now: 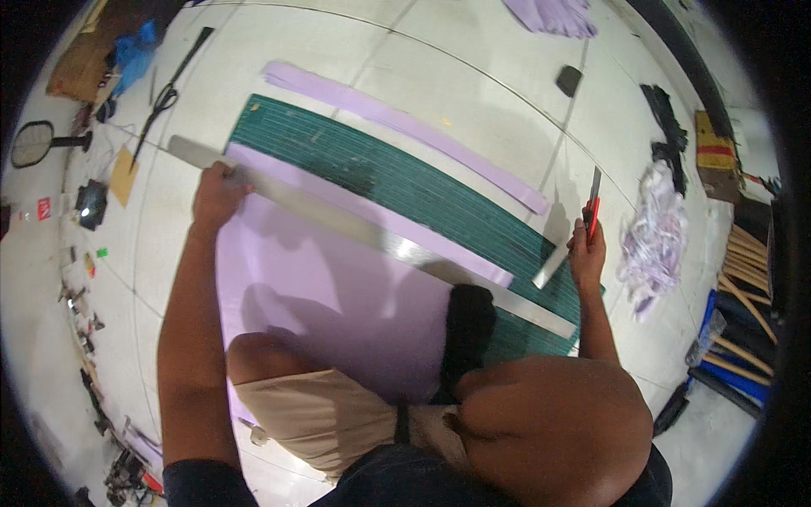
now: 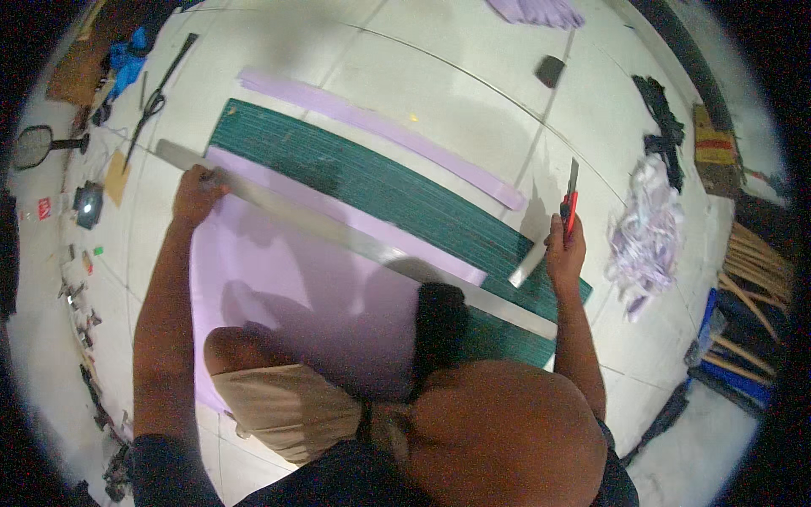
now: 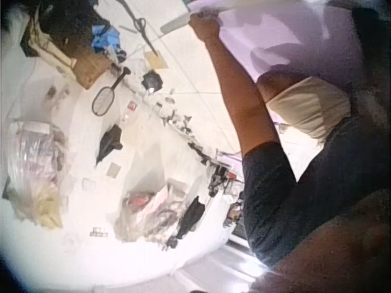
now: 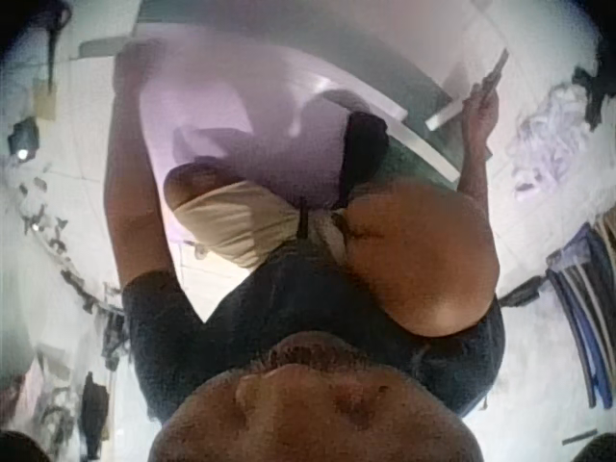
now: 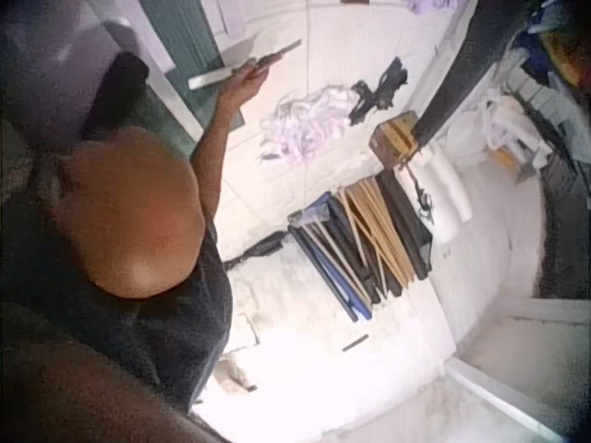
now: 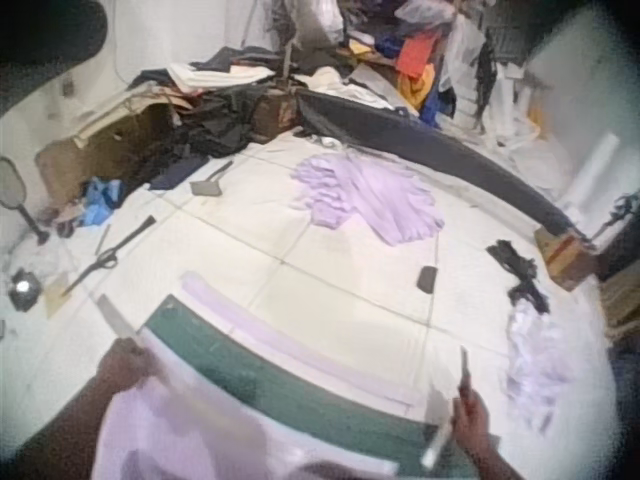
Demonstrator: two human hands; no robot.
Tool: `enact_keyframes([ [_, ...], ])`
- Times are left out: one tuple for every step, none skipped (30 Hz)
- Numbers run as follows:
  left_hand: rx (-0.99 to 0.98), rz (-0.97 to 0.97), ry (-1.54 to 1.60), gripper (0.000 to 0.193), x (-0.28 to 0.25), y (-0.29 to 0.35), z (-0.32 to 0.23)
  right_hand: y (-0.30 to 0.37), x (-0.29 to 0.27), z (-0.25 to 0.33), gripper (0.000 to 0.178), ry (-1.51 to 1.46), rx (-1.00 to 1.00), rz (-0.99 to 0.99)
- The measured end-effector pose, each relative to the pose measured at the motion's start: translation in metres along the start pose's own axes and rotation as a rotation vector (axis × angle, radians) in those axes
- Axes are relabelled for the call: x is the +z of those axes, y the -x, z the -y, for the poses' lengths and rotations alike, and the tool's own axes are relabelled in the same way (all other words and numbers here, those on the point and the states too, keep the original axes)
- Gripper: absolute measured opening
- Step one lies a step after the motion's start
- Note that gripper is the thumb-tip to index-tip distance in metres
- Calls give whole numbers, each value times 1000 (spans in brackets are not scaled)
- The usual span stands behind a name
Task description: The person cuts strips of purple fabric using a utility knife and a metal ruler on a cutting mat.
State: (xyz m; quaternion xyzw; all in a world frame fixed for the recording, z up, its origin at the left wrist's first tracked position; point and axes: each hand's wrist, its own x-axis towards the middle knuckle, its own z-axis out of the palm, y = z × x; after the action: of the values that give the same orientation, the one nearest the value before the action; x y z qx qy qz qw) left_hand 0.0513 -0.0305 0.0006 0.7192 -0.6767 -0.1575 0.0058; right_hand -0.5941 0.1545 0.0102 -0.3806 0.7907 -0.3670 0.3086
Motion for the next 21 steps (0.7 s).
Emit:
enact_keyframes([
  [-36, -4, 78, 68, -1, -2, -3, -2, 16, 24, 32, 54, -62, 58],
  [-113, -33, 92, 84, 0, -3, -18, -4, 29, 46, 32, 121, -128, 103],
  [-143, 34, 24, 89, -4, -8, -30, -5, 50, 65, 32, 171, -195, 163],
  [-180, 104, -47, 94, -12, -14, -34, -6, 76, 87, 33, 219, -261, 229],
  [-187, 122, -98, 96, -20, -15, -32, -1, 107, 116, 33, 201, -249, 346],
  [-185, 145, -130, 98, -22, -18, -34, 2, 136, 145, 34, 202, -238, 452],
  [-174, 170, -153, 100, -21, -22, -37, -2, 165, 155, 37, 268, -333, 547],
  [-155, 150, -125, 101, -19, -22, -29, 4, 196, 182, 38, 418, -332, 660],
  [-135, 131, -95, 102, -18, -23, -18, 11, 226, 205, 37, 510, -400, 766],
  [-110, 111, -59, 103, -15, -25, -11, 18, 248, 222, 34, 470, -466, 853],
  [-133, 161, -34, 104, -14, -28, -16, 24, 269, 234, 31, 487, -505, 902],
  [-147, 217, -4, 106, -19, -32, -26, 28, 287, 242, 29, 510, -535, 948],
  [-177, 268, 1, 107, -25, -32, -27, 35, 312, 244, 27, 512, -594, 968],
  [-142, 210, 17, 108, -21, -30, -25, 41, 333, 245, 25, 510, -656, 988],
  [-108, 153, 20, 109, -22, -27, -23, 46, 345, 249, 24, 509, -705, 971],
  [-74, 96, 22, 111, -23, -25, -20, 51, 356, 252, 24, 507, -754, 954],
  [-186, 157, 42, 117, -19, -26, -25, 56, 366, 255, 23, 505, -803, 936],
  [-174, 134, 47, 118, -20, -23, -22, 60, 376, 259, 23, 525, -803, 930],
  [-163, 110, 51, 119, -20, -19, -20, 64, 386, 263, 23, 546, -803, 924],
  [-150, 87, 57, 121, -20, -17, -18, 67, 393, 266, 22, 567, -803, 917],
  [-144, 79, 57, 122, -21, -17, -17, 68, 402, 263, 23, 554, -814, 869],
])
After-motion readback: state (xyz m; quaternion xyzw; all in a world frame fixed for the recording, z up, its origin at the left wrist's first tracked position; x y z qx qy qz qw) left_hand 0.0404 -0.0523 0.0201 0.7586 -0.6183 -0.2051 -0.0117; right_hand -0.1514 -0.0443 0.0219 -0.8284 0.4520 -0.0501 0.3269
